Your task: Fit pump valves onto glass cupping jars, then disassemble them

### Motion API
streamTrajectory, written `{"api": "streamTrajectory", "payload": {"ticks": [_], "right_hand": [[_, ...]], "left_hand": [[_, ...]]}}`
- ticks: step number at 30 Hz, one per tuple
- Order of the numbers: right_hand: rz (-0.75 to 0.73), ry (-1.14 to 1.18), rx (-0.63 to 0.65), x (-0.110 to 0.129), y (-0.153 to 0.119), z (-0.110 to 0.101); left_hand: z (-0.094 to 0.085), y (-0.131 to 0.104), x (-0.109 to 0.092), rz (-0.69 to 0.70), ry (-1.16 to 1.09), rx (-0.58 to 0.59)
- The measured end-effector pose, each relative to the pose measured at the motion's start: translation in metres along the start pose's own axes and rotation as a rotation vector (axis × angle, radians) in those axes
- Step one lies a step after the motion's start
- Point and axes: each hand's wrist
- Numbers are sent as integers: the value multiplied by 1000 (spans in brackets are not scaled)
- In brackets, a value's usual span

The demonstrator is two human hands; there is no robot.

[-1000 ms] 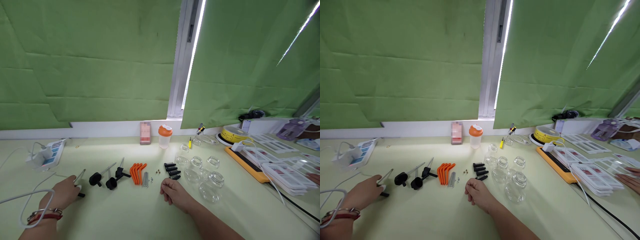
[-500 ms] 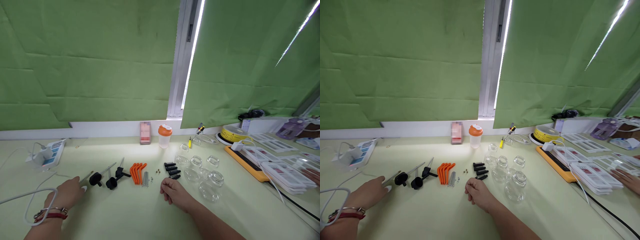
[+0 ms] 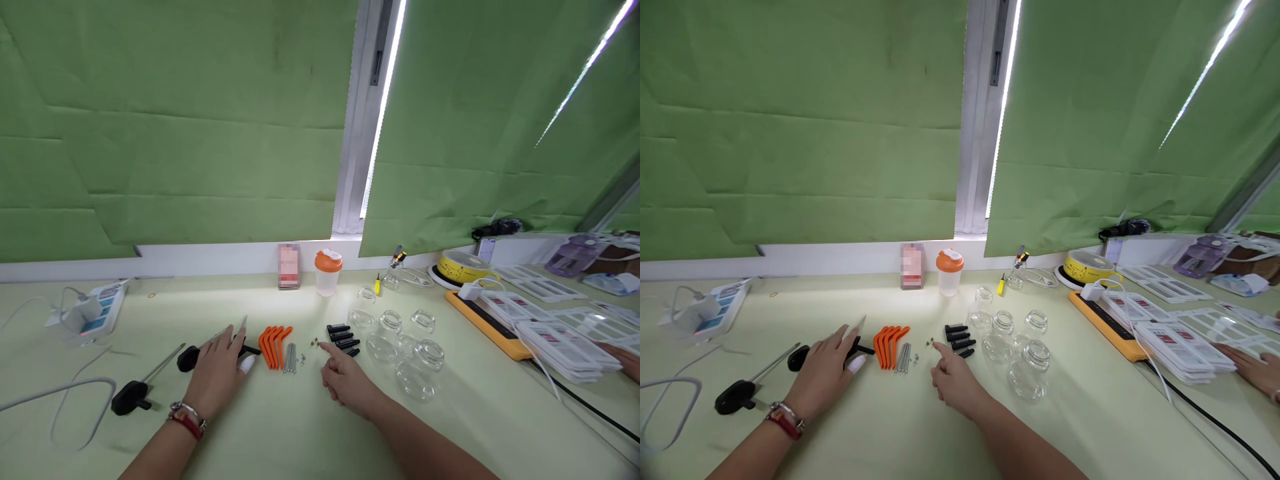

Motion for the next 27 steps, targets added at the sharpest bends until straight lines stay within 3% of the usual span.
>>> {"api": "streamTrajectory", "payload": {"ticks": [3, 6, 12, 22, 27], "right_hand": [[29, -71, -11, 4, 4, 0], [66, -197, -47, 9, 11, 0], [89, -639, -266, 24, 30, 3], [202, -815, -348, 31, 53, 11], [215, -867, -330, 32, 49, 11]], "left_hand": [[8, 2, 1, 20, -20, 77], [6, 2, 2, -5, -19, 80], [4, -1, 2, -19, -47, 94], [10, -3, 5, 72, -98, -202], [17, -5, 0, 187, -153, -236]]}}
Point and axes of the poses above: each hand's wrist, its own y-axis towards the middle knuckle, its own z-axis out of the palm, x = y × z, and after that the axes turned 11 degrees about x, right-handed
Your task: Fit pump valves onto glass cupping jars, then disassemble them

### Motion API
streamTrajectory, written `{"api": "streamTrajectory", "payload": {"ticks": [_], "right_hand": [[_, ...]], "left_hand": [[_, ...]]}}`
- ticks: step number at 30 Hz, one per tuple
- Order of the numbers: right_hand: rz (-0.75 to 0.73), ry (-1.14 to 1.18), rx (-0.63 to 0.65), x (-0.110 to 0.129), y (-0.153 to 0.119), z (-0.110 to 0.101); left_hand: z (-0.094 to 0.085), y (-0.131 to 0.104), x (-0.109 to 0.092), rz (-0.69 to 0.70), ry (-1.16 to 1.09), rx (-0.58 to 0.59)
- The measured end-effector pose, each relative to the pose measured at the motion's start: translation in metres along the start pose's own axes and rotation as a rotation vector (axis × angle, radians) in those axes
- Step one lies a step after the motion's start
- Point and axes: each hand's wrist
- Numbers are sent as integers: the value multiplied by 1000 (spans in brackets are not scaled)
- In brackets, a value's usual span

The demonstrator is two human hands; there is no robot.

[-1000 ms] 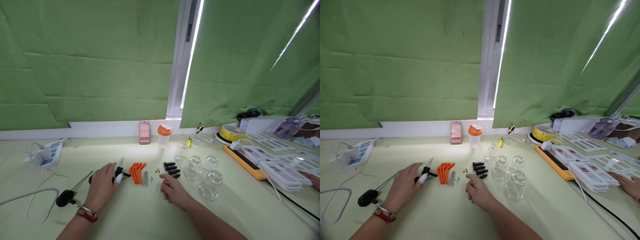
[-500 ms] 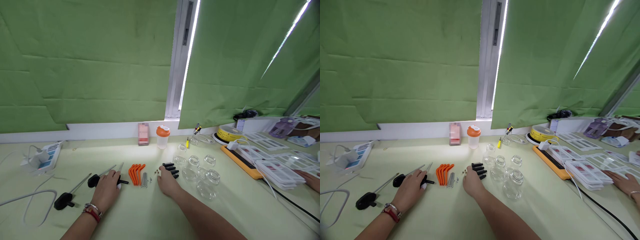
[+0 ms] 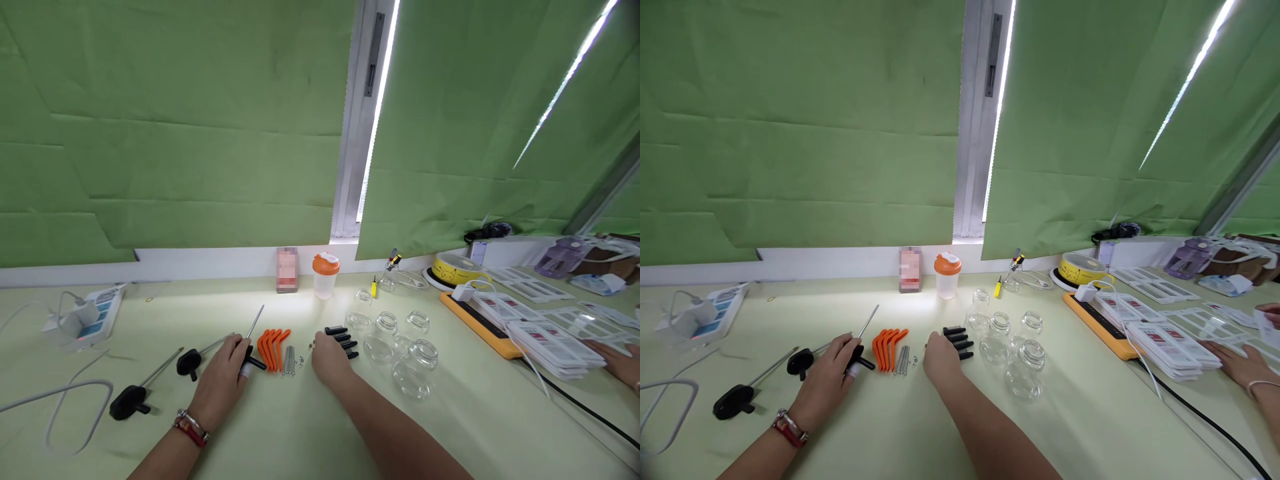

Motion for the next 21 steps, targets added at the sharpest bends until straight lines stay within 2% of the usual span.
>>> {"api": "streamTrajectory", "payload": {"ticks": [6, 10, 15, 18, 21], "right_hand": [[-37, -42, 12, -3, -6, 5], [-91, -55, 19, -7, -14, 11], [-153, -17, 28, -18, -34, 9], [-237, 228, 53, -31, -45, 7], [-287, 660, 219, -47, -51, 7]], "left_hand": [[3, 3, -3, 11, 20, 32], [2, 5, 0, 22, 55, 1], [0, 2, 1, 154, -1, -41], [-1, -3, -6, 254, -121, -16], [-3, -9, -19, 278, -254, 98]]}}
Point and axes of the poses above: each hand's wrist, its own y-axis towards the middle knuckle, its own z-axis out of the palm, x = y × z, and after that the axes turned 11 degrees about x, right-handed
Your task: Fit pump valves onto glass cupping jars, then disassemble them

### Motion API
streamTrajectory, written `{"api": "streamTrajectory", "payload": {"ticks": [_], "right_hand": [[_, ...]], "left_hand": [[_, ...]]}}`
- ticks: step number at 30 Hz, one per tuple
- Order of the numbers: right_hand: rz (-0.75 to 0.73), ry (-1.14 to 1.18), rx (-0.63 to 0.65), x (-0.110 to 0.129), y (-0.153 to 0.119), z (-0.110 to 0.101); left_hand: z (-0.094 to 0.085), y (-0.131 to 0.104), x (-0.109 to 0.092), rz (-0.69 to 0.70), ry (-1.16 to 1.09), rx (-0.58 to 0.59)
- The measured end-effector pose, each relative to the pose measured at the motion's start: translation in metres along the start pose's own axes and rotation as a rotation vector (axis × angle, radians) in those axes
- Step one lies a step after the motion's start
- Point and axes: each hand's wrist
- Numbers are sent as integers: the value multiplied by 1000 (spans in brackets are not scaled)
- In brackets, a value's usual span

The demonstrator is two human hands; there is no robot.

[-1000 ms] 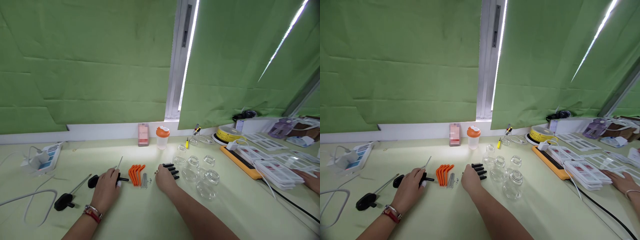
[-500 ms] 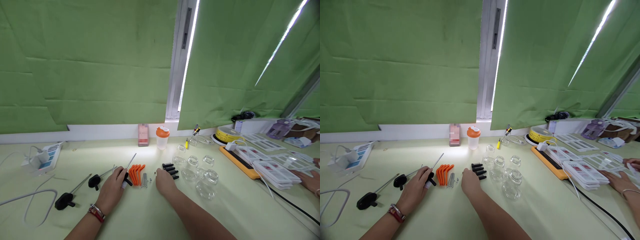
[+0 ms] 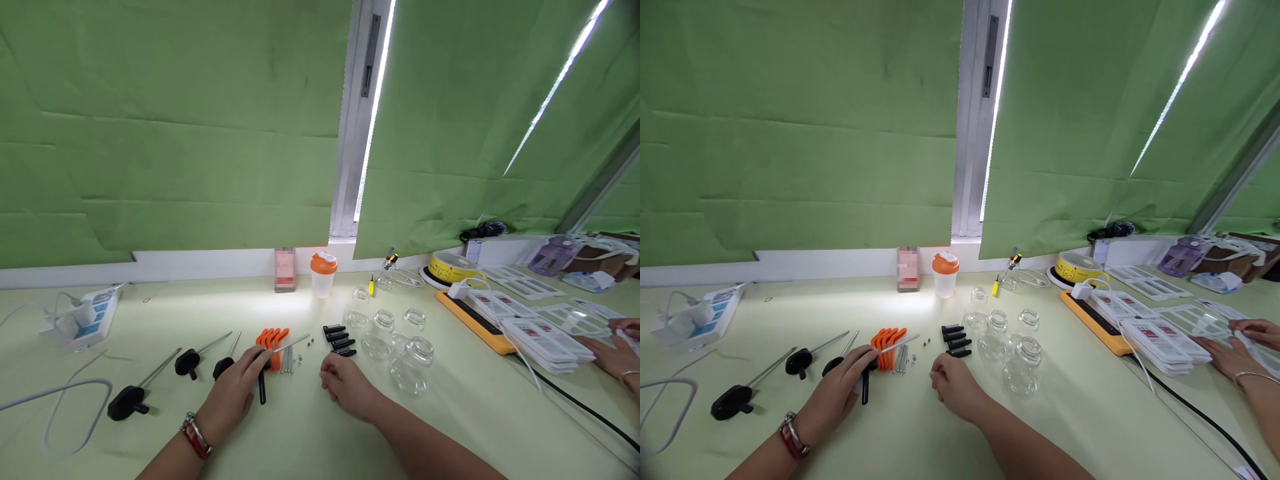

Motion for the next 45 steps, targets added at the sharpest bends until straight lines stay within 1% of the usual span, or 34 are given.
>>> {"api": "streamTrajectory", "payload": {"ticks": [2, 4, 6, 8, 11, 14, 16, 19, 21, 24, 26, 29, 32, 34, 36, 39, 42, 45], "right_hand": [[-41, 255, 26, -6, -4, -5], [-105, 437, -2, -9, -6, -8], [-138, 569, -13, -8, -7, -10], [-134, 643, 2, -5, -7, -9], [-129, 642, 31, -4, -6, -5], [-146, 627, 27, -7, -3, -2], [-146, 620, 16, -9, -2, -1], [-133, 589, 2, -10, -1, -1], [-128, 564, -6, -9, -1, -2], [-129, 550, -26, -8, -1, -1], [-134, 545, -40, -8, 0, -1], [-142, 530, -68, -6, 1, 0], [-142, 513, -76, -5, 2, 2], [-137, 507, -79, -6, 2, 4], [-129, 508, -90, -6, 2, 4], [-123, 520, -97, -7, 2, 4], [-126, 540, -67, -8, 2, 3], [-130, 570, -19, -9, 1, -1]], "left_hand": [[1, 0, -11, 15, -97, 89], [2, 1, -21, 47, -188, 167], [4, 2, -27, 61, -258, 208], [8, 3, -31, 52, -303, 222], [11, 4, -32, 39, -363, 246], [10, 3, -30, 45, -454, 301], [7, 2, -28, 32, -539, 367], [3, 2, -27, -24, -728, 484], [1, 3, -27, -58, -846, 529], [-2, 5, -29, -78, -948, 539], [-2, 7, -31, -57, -981, 526], [2, 8, -33, -11, -1041, 494], [9, 8, -35, -64, -1115, 493], [11, 9, -37, -130, -1089, 493], [9, 10, -39, -149, -999, 482], [1, 15, -43, -88, -854, 479], [-5, 18, -45, -13, -790, 458], [-4, 18, -41, -25, -768, 410]]}}
Point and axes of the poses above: each hand's wrist, its own y-axis towards the middle knuckle, its own z-axis out of the palm, x = y × z, and after that the axes turned 11 degrees about x, right-handed
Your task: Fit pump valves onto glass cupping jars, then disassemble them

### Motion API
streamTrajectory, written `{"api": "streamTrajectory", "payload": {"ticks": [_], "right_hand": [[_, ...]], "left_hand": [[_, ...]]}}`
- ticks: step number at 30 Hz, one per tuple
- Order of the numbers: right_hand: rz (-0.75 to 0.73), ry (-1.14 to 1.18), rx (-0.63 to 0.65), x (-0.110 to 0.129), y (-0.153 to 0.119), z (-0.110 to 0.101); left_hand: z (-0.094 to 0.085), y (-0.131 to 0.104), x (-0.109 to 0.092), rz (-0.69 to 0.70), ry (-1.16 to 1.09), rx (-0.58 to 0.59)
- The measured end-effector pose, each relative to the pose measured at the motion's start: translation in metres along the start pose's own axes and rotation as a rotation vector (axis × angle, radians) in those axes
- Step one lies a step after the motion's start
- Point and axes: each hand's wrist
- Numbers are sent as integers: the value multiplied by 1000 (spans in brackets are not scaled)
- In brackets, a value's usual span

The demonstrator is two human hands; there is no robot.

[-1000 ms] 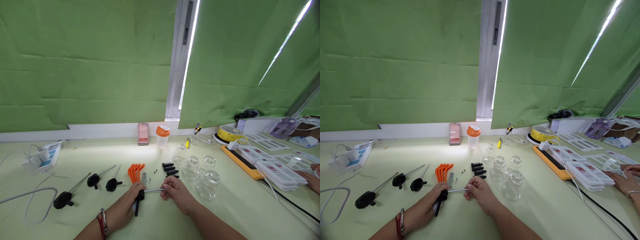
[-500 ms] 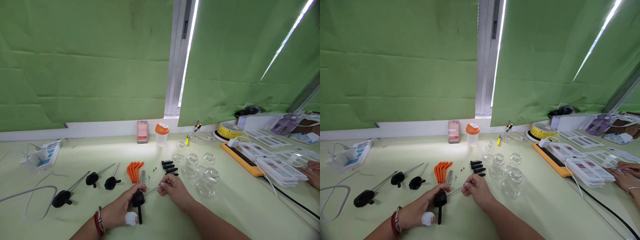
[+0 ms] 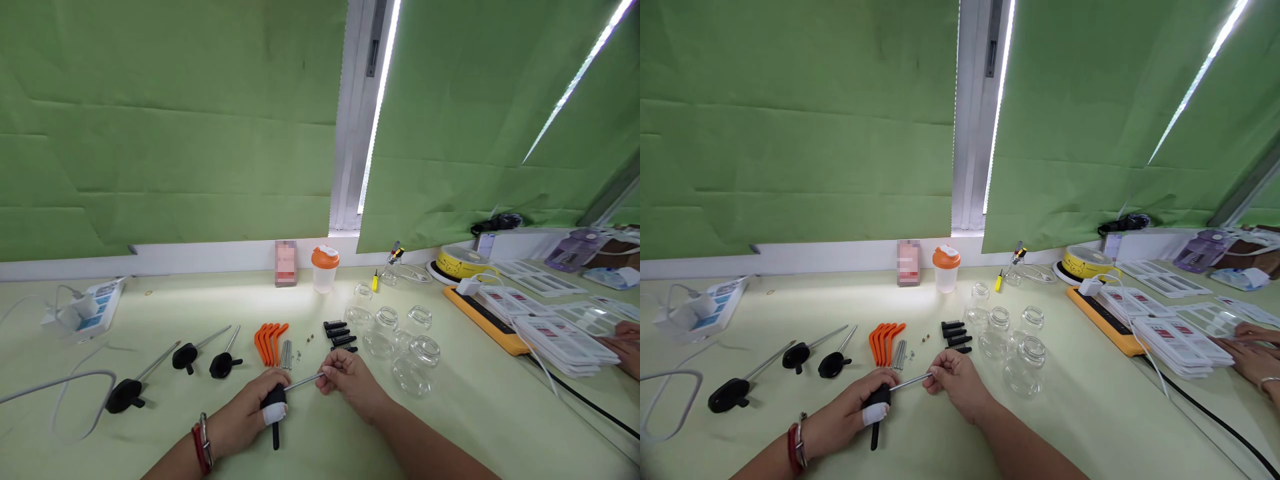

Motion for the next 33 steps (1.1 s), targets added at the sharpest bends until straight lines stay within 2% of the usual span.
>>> {"api": "streamTrajectory", "payload": {"ticks": [4, 7, 18, 33], "right_hand": [[-11, 31, 14, 1, -1, -7], [3, 36, 9, 1, -1, -12], [29, -32, 15, 2, 2, -10], [61, -12, 22, 2, -2, -5]], "left_hand": [[-1, -3, 11, -105, -2, -64], [-3, -5, 16, -136, -22, -61], [-9, -1, 11, -92, -138, 22], [-9, -1, 8, -104, -70, 41]]}}
Point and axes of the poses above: each hand's wrist, its own y-axis towards the middle knuckle, its own z-axis out of the palm, x = y × z, and after that the axes turned 11 degrees about x, right-handed
